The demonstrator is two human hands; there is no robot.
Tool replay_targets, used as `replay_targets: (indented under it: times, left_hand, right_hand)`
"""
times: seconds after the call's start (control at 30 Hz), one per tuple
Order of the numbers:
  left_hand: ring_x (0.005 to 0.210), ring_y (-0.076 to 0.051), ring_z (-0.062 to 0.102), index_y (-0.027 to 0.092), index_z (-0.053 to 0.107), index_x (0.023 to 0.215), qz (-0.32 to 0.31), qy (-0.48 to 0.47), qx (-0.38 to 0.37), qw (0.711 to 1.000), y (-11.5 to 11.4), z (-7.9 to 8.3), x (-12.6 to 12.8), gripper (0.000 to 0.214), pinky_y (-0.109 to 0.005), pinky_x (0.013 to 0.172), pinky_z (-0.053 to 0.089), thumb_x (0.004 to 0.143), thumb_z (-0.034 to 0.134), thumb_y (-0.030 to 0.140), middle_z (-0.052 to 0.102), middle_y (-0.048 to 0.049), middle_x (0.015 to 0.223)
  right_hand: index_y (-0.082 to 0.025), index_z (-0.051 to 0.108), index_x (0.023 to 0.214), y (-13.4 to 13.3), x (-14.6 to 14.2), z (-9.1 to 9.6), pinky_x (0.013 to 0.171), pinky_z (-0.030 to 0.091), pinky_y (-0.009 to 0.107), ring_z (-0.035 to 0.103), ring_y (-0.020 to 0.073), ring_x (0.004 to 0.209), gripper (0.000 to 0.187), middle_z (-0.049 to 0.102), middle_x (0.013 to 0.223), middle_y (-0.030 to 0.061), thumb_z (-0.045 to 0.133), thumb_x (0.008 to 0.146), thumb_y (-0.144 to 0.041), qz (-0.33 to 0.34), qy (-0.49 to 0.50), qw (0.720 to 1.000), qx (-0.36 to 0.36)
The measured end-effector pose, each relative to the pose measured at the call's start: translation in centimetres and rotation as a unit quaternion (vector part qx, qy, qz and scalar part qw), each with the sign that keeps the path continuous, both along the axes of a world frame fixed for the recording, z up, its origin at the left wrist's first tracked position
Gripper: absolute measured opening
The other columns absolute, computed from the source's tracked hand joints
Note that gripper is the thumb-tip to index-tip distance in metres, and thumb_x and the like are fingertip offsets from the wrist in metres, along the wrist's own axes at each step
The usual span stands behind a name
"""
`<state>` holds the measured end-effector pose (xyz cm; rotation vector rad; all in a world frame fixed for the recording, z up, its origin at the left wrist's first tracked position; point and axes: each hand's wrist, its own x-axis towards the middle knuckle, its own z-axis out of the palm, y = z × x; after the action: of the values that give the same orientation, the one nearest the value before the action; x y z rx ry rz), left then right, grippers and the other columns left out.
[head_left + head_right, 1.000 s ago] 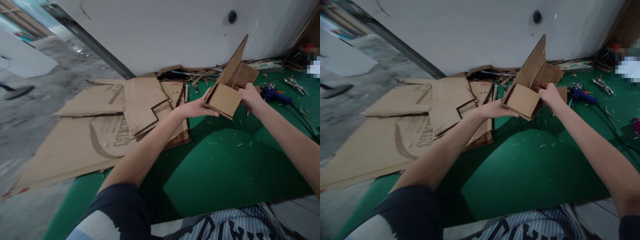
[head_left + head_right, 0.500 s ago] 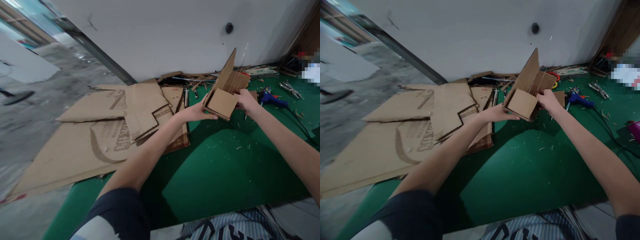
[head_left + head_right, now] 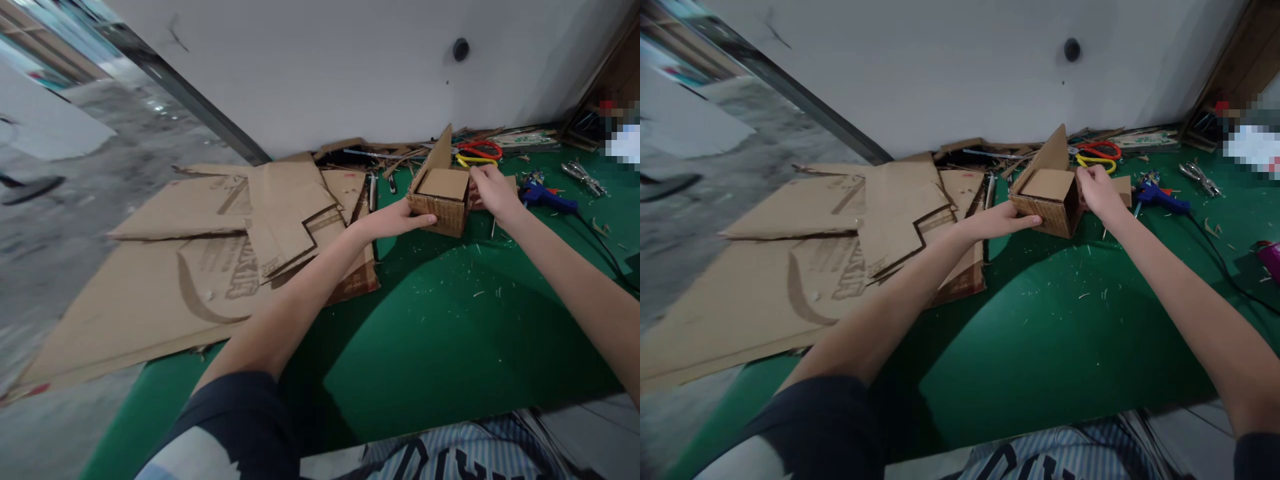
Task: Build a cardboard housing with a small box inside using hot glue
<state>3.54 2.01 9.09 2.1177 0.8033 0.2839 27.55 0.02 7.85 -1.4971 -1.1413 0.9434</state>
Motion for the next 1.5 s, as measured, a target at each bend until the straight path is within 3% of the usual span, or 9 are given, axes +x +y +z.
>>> replay_targets:
  times: [0.1, 0.17, 0.27, 0.37, 0.47, 0.7, 0.83, 1.0, 1.5]
  left_hand:
    - [0.131, -0.029, 0.065, 0.014, 0.066, 0.130, 0.033, 0.083, 0.066, 0.994, -0.8, 1.9, 0.0, 0.061, -0.033, 0.107, 0.052, 0.092, 0.055, 0.061, 0.071, -0.0158, 0.134]
    - [0.097, -0.030, 0.074, 0.015, 0.074, 0.100, 0.083, 0.225, 0.114, 0.964, -1.6, 3.6, -0.2, 0.059, -0.035, 0.079, 0.056, 0.094, 0.051, 0.068, 0.077, -0.0154, 0.101]
    - [0.060, -0.025, 0.062, 0.017, 0.066, 0.068, 0.086, 0.370, 0.151, 0.912, -3.5, 5.9, -0.4, 0.067, -0.036, 0.056, 0.041, 0.095, 0.046, 0.075, 0.068, -0.0113, 0.068]
    - [0.059, -0.023, 0.060, 0.019, 0.067, 0.068, 0.069, 0.377, 0.149, 0.911, -5.8, 6.5, 0.1, 0.063, -0.035, 0.056, 0.039, 0.095, 0.050, 0.073, 0.068, -0.0085, 0.068]
    - [0.075, -0.027, 0.069, 0.019, 0.077, 0.094, 0.096, 0.339, 0.171, 0.920, -7.6, 4.8, 1.3, 0.052, -0.034, 0.062, 0.044, 0.097, 0.055, 0.066, 0.075, -0.0090, 0.082]
    - [0.092, -0.030, 0.076, 0.020, 0.075, 0.111, 0.184, 0.256, 0.198, 0.928, -8.4, 0.7, 2.8, 0.026, -0.036, 0.076, 0.055, 0.100, 0.055, 0.033, 0.080, -0.0087, 0.097]
    - [0.094, -0.031, 0.076, 0.018, 0.074, 0.107, 0.199, 0.244, 0.198, 0.928, -7.6, 0.4, 1.9, 0.026, -0.039, 0.079, 0.057, 0.097, 0.052, 0.025, 0.080, -0.0106, 0.098]
    - [0.103, -0.033, 0.074, 0.020, 0.075, 0.109, 0.214, 0.229, 0.186, 0.931, -6.3, 0.2, 0.7, 0.027, -0.042, 0.086, 0.057, 0.096, 0.052, 0.026, 0.080, -0.0103, 0.104]
    - [0.094, -0.030, 0.073, 0.020, 0.076, 0.098, 0.211, 0.225, 0.181, 0.934, -5.9, 0.1, 0.4, 0.026, -0.038, 0.081, 0.056, 0.092, 0.052, 0.028, 0.079, -0.0099, 0.095]
  right_hand:
    - [-0.026, 0.055, 0.109, 0.0, 0.4, 0.5, 0.084, 0.061, 0.051, 0.066, 0.0242, 0.089, 0.041, 0.062, 0.099, 0.0061, 0.052, 0.099, -0.066, -0.005, -0.079, 0.991, 0.107]
    - [-0.027, 0.053, 0.120, -0.6, 0.3, 1.3, 0.091, 0.060, 0.052, 0.066, 0.0263, 0.101, 0.047, 0.062, 0.110, 0.0079, 0.045, 0.101, -0.070, 0.021, -0.123, 0.977, 0.173]
    - [-0.029, 0.049, 0.138, -2.3, -0.1, 3.1, 0.105, 0.054, 0.056, 0.062, 0.0304, 0.121, 0.055, 0.059, 0.131, 0.0118, 0.042, 0.102, -0.069, 0.090, -0.232, 0.933, 0.259]
    - [-0.028, 0.050, 0.145, -4.0, -0.9, 4.3, 0.116, 0.043, 0.065, 0.053, 0.0384, 0.135, 0.058, 0.055, 0.144, 0.0147, 0.050, 0.099, -0.065, 0.171, -0.359, 0.869, 0.293]
    - [-0.027, 0.053, 0.144, -4.6, -1.7, 4.3, 0.118, 0.039, 0.069, 0.048, 0.0427, 0.140, 0.054, 0.055, 0.149, 0.0150, 0.052, 0.100, -0.057, 0.211, -0.427, 0.834, 0.280]
    - [-0.022, 0.056, 0.141, -3.6, -2.4, 2.4, 0.120, 0.036, 0.068, 0.046, 0.0421, 0.143, 0.053, 0.054, 0.150, 0.0173, 0.049, 0.101, -0.056, 0.183, -0.418, 0.848, 0.268]
    - [-0.025, 0.052, 0.144, -2.6, -1.3, 1.7, 0.128, 0.028, 0.065, 0.038, 0.0380, 0.152, 0.053, 0.049, 0.155, 0.0157, 0.045, 0.102, -0.056, 0.190, -0.351, 0.869, 0.291]
    - [-0.025, 0.049, 0.144, -1.9, -0.4, 0.5, 0.121, 0.042, 0.064, 0.045, 0.0357, 0.147, 0.053, 0.047, 0.153, 0.0154, 0.052, 0.092, -0.028, 0.181, -0.300, 0.902, 0.252]
    - [-0.022, 0.058, 0.133, -0.4, -1.5, -1.1, 0.103, 0.059, 0.060, 0.066, 0.0331, 0.118, 0.046, 0.065, 0.130, 0.0148, 0.045, 0.090, -0.011, 0.053, -0.365, 0.891, 0.265]
